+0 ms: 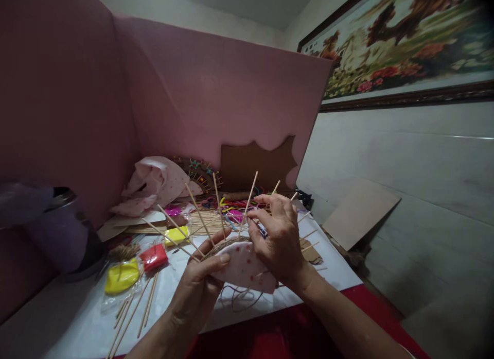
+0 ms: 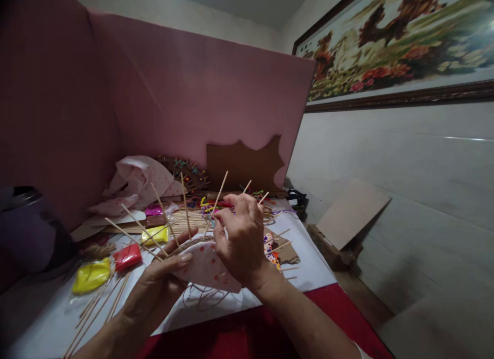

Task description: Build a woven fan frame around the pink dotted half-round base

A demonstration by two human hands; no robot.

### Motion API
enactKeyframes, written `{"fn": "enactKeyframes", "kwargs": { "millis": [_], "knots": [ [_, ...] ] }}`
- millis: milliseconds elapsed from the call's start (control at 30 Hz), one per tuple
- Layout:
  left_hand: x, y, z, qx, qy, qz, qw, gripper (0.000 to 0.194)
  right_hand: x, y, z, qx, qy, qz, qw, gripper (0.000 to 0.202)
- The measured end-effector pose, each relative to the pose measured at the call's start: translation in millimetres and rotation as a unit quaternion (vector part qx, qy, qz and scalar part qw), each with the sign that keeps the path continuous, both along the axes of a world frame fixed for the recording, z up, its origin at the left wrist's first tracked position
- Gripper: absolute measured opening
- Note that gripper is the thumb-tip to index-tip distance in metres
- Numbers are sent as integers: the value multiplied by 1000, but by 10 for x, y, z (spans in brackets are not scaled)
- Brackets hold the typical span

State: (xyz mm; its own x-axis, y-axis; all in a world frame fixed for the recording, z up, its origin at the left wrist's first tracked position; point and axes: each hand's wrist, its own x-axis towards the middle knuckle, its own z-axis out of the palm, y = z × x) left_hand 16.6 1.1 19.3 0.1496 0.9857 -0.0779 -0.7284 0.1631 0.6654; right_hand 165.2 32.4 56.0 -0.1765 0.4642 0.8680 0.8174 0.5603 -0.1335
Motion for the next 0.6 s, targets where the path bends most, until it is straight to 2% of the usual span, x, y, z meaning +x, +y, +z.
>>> {"fn": "enactKeyframes", "kwargs": {
  "millis": [167,300,500,600],
  "knots": [
    [-51,44,39,-16,-7,37,999,45,58,13,7,58,51,15,997,18],
    [-135,136,96,-24,-37,95,995,46,143,19,-43,118,112,41,986,13],
    [-272,211,168,-8,-53,142,988,43,162,-15,-223,43,37,78,995,6],
    [-311,209,176,2,-53,156,986,41,117,-33,-241,27,-4,66,997,20]
  ]
}}
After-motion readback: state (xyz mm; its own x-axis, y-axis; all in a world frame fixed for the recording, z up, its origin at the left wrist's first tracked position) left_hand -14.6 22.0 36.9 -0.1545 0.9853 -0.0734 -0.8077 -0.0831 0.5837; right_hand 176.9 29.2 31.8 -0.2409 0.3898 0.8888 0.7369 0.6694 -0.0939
